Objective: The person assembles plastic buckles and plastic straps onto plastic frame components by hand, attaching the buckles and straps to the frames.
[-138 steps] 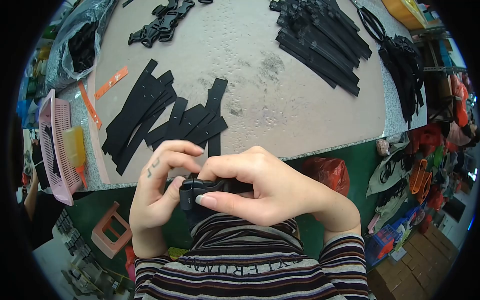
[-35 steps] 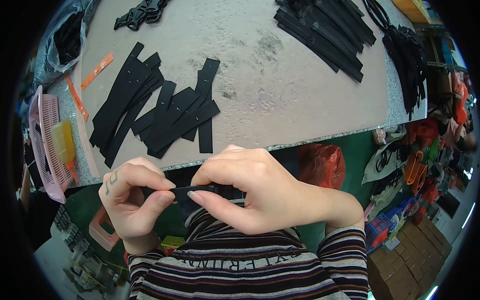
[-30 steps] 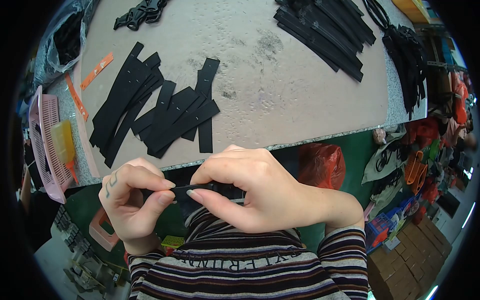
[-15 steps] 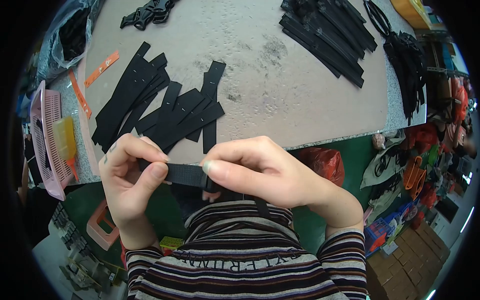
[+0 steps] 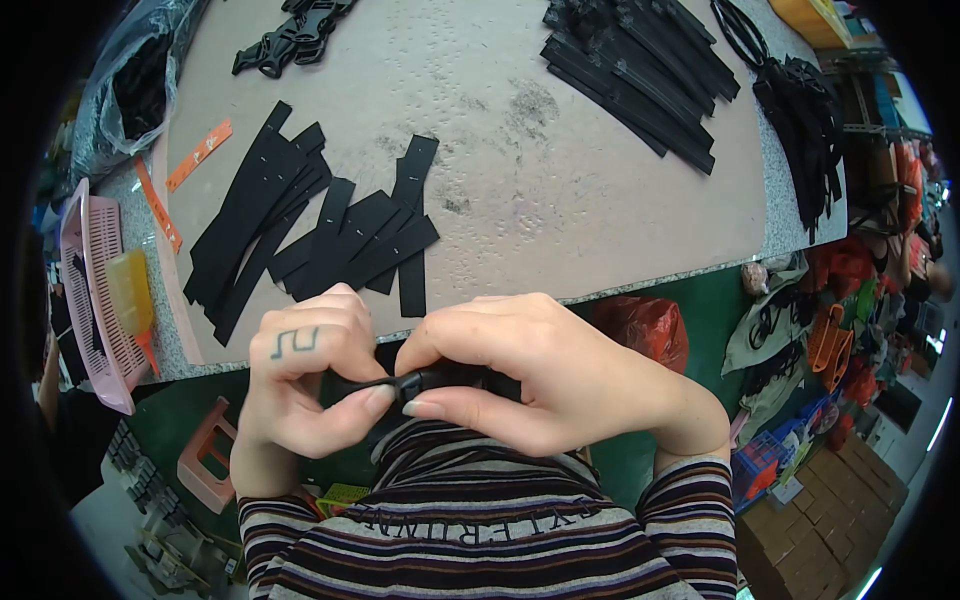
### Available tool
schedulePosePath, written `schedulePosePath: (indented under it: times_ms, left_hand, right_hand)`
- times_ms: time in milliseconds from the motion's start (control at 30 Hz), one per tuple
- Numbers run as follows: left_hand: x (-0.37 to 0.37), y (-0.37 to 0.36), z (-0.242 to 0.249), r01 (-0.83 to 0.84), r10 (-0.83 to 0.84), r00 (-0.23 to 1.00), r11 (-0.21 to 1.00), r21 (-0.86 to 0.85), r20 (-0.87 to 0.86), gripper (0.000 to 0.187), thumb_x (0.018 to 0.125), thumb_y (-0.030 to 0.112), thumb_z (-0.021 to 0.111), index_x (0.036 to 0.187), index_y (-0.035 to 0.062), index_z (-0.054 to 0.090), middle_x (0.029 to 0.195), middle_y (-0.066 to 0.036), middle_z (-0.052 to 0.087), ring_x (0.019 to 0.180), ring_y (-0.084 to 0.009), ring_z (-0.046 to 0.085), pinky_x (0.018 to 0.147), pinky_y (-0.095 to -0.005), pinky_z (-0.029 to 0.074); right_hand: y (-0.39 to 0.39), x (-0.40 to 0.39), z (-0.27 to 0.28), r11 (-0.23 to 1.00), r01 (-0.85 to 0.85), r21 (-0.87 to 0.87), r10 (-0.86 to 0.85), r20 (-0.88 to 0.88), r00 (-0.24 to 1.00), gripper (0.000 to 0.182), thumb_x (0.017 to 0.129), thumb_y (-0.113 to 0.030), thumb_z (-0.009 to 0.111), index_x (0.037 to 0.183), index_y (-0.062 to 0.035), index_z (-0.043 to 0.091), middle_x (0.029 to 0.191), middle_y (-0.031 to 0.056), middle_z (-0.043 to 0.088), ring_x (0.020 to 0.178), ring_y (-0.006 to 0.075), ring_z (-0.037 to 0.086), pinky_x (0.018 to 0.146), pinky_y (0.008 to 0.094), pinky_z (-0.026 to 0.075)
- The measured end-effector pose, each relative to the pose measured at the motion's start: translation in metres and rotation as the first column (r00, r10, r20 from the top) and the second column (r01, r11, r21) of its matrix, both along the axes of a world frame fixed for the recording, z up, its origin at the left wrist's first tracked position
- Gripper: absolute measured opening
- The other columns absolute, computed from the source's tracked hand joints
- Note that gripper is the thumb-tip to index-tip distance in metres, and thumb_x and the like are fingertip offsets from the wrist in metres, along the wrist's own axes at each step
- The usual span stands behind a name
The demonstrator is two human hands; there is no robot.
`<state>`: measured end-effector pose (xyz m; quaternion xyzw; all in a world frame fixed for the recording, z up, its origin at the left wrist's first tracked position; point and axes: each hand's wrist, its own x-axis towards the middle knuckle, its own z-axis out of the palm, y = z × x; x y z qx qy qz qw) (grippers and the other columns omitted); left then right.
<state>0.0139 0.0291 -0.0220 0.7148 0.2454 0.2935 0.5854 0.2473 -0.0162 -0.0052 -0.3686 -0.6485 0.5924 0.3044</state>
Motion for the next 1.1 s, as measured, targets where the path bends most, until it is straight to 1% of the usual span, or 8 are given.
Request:
schedulePosePath:
  times_ms: [100,200,267,367,433,667,767,1100]
  left_hand:
    - [0.008,-0.008,-0.001,-0.127,0.136,0.991,0.954,0.273,-0.015,0.012,0.066,0.007,0.080,0.070,0.0031,0.068,0.061,-0.005,0.058,0.060,-0.0206,0.057,0.064,-0.0334,0.041]
    - [0.001,-0.012,0.013,-0.212,0.304,0.947,0.831,0.515,-0.102,0.031,0.067,0.011,0.085,0.093,0.0052,0.070,0.074,-0.004,0.064,0.065,-0.0213,0.060,0.064,-0.0341,0.043]
    - [-0.009,-0.019,0.010,-0.237,0.366,0.927,0.745,0.624,-0.085,0.042,0.071,0.016,0.087,0.107,0.0081,0.067,0.087,-0.004,0.068,0.069,-0.0208,0.063,0.063,-0.0349,0.043]
    - [-0.016,-0.032,0.017,-0.187,0.350,0.933,0.675,0.713,-0.087,0.029,0.073,0.013,0.079,0.100,0.0068,0.071,0.086,-0.003,0.068,0.070,-0.0168,0.066,0.062,-0.0297,0.042]
    - [-0.007,-0.036,0.012,-0.218,0.391,0.920,0.506,0.835,0.004,0.017,0.077,0.006,0.073,0.094,0.0079,0.069,0.085,-0.002,0.065,0.070,-0.0148,0.065,0.060,-0.0264,0.039]
    - [-0.004,-0.042,0.016,-0.168,0.385,0.923,0.456,0.874,-0.023,0.011,0.081,0.008,0.070,0.092,0.0097,0.070,0.085,-0.001,0.068,0.074,-0.0126,0.067,0.058,-0.0227,0.036]
    - [-0.002,-0.042,0.014,-0.187,0.392,0.920,0.446,0.875,-0.004,0.010,0.082,0.008,0.069,0.091,0.0094,0.070,0.084,-0.001,0.068,0.074,-0.0119,0.066,0.058,-0.0222,0.036]
    - [0.000,-0.044,0.011,-0.214,0.404,0.914,0.445,0.870,0.018,0.010,0.080,0.008,0.071,0.090,0.0092,0.070,0.083,0.000,0.068,0.074,-0.0118,0.066,0.059,-0.0220,0.035]
  right_hand:
    - [0.001,0.001,0.002,0.982,0.017,0.186,-0.037,0.106,0.994,0.024,0.083,-0.013,0.078,0.100,-0.0013,0.065,0.090,0.0103,0.067,0.079,0.0273,0.066,0.070,0.0350,0.051]
    - [-0.005,0.004,-0.001,0.843,0.016,0.537,-0.157,0.217,0.964,0.025,0.078,-0.010,0.079,0.097,-0.0006,0.067,0.090,0.0095,0.068,0.078,0.0248,0.067,0.071,0.0349,0.052]
    - [-0.012,-0.002,-0.007,0.768,0.099,0.632,-0.258,0.164,0.952,0.024,0.075,-0.007,0.079,0.095,0.0005,0.067,0.090,0.0100,0.069,0.077,0.0245,0.067,0.069,0.0351,0.053]
    - [-0.024,-0.008,-0.015,0.717,0.144,0.682,-0.319,0.137,0.938,0.037,0.072,-0.002,0.079,0.106,0.0041,0.066,0.094,0.0147,0.074,0.081,0.0268,0.072,0.069,0.0346,0.056]
    - [-0.029,-0.016,-0.020,0.674,0.186,0.715,-0.380,0.120,0.917,0.039,0.073,-0.001,0.079,0.109,0.0053,0.065,0.093,0.0157,0.073,0.079,0.0272,0.073,0.068,0.0342,0.058]
    - [-0.031,-0.014,-0.013,0.902,0.266,0.340,-0.276,-0.019,0.961,0.038,0.074,0.003,0.080,0.109,0.0088,0.066,0.099,0.0220,0.074,0.085,0.0294,0.075,0.073,0.0335,0.061]
    - [-0.034,-0.015,-0.012,0.926,0.321,0.198,-0.325,-0.016,0.946,0.036,0.076,-0.004,0.083,0.109,0.0044,0.072,0.095,0.0157,0.075,0.073,0.0198,0.074,0.063,0.0266,0.057]
    - [-0.035,-0.015,-0.010,0.944,0.320,-0.083,-0.328,-0.129,0.936,0.033,0.081,0.001,0.079,0.113,0.0068,0.070,0.104,0.0167,0.075,0.090,0.0175,0.075,0.078,0.0252,0.059]
